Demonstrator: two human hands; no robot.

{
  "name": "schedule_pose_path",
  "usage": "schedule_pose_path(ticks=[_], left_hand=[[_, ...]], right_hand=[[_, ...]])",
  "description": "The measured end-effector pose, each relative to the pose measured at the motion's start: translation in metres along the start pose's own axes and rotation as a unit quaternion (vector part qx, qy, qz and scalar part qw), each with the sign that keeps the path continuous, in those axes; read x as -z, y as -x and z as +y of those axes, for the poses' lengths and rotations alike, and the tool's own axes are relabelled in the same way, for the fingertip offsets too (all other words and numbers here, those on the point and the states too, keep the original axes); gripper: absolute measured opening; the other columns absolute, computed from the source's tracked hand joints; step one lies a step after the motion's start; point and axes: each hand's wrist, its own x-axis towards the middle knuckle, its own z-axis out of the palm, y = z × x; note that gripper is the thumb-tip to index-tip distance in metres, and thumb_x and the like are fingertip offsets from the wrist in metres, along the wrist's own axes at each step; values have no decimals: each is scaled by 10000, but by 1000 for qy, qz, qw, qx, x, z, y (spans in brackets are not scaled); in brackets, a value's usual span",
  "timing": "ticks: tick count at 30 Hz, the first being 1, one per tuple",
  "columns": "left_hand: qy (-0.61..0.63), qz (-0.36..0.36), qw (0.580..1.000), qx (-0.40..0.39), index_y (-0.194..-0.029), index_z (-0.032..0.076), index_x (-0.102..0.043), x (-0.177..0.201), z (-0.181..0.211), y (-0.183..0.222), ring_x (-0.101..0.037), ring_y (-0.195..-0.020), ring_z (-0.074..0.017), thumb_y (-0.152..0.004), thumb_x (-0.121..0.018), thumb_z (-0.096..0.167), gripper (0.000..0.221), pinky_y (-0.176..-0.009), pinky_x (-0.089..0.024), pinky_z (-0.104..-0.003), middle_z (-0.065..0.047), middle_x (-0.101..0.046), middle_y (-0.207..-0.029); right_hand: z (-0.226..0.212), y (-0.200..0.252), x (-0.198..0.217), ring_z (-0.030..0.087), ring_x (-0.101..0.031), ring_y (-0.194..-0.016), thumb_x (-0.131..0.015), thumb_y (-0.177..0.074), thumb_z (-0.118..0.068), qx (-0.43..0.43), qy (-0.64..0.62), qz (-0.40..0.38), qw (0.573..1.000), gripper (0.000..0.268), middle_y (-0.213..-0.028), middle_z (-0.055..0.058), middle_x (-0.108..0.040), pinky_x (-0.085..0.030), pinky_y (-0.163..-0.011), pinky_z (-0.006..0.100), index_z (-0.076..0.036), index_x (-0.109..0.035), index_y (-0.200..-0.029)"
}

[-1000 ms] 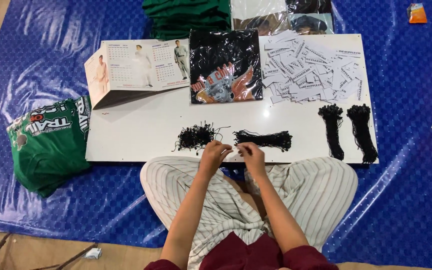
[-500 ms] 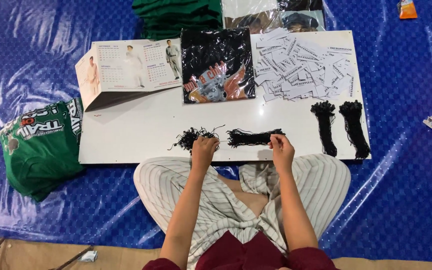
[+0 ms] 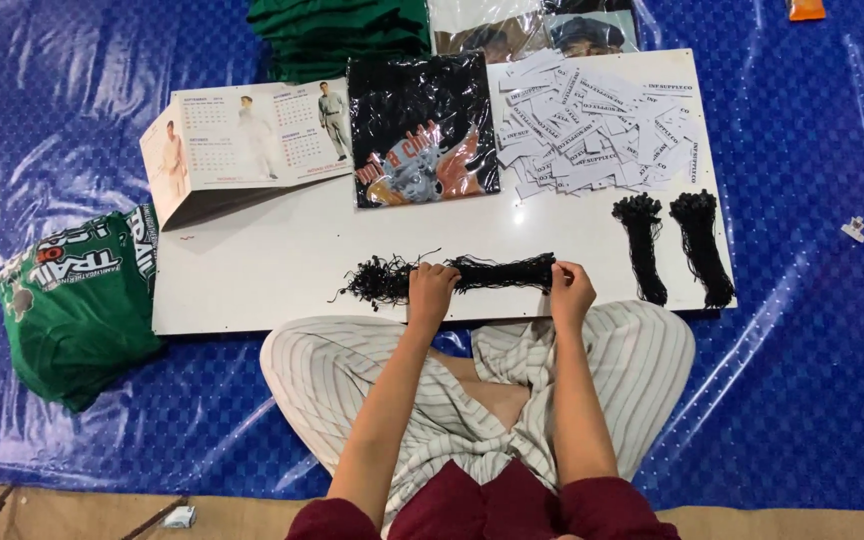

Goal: Untangling and organizing individual black strings from a pile into neat bundles on a white board.

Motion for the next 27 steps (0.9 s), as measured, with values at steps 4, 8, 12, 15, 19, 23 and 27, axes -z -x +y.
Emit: schedule_pose_path(ticks=[4,8,12,15,19,23,27], left_hand=[[-21,2,1000,3,-962,256,-745,19,7,-3,-602,-861,-155,-929,-727,408,157,-739,-447,-301,40,-684,-816],[-40,-51,995,73,-1097,273,-729,39,-13,0,-607,-982,-191,-951,-693,434,220,-808,-460,-360,13,-710,-962],[-86,-134,970,181,-1145,304,-692,77,-38,-7,-580,-1043,-188,-1070,-501,473,266,-840,-412,-361,24,-707,-1030],[-57,-189,952,233,-1231,286,-639,106,-53,-11,-598,-1112,-239,-1086,-480,387,237,-914,-438,-407,-13,-712,-1107],[-51,-211,946,242,-1225,284,-651,100,-71,-3,-577,-1154,-238,-1065,-518,396,236,-931,-424,-411,-9,-704,-1160],[-63,-206,946,243,-1096,291,-726,94,-71,1,-479,-1171,-230,-943,-689,448,223,-923,-397,-387,26,-633,-1193],[-82,-210,946,233,-1087,294,-753,80,-71,5,-433,-1185,-239,-915,-728,421,215,-922,-373,-383,26,-582,-1217]], right_hand=[[5,0,-5,278,-713,-845,-735,-1007,-221,11,26,2,1000,183,-941,125,-724,-585,-745,424,-63,-740,-1099],[-5,5,-4,284,-687,-845,-739,-1010,-229,31,8,29,999,231,-977,124,-663,-575,-757,427,-68,-698,-1170],[-12,11,-6,235,-654,-791,-723,-1028,-228,47,-39,39,997,233,-974,109,-616,-559,-729,373,-63,-682,-1187],[-15,15,-11,238,-656,-780,-740,-1002,-198,56,-38,41,997,239,-963,123,-617,-557,-720,373,-45,-681,-1176],[-9,16,-16,236,-656,-785,-750,-989,-217,48,-45,39,997,253,-967,121,-624,-555,-725,363,-69,-681,-1183],[-8,18,-14,218,-658,-774,-747,-988,-219,33,-41,33,998,237,-976,106,-630,-554,-728,358,-92,-688,-1180],[-7,20,-14,222,-660,-772,-754,-976,-220,33,-33,34,998,246,-970,106,-634,-556,-730,364,-97,-689,-1179]])
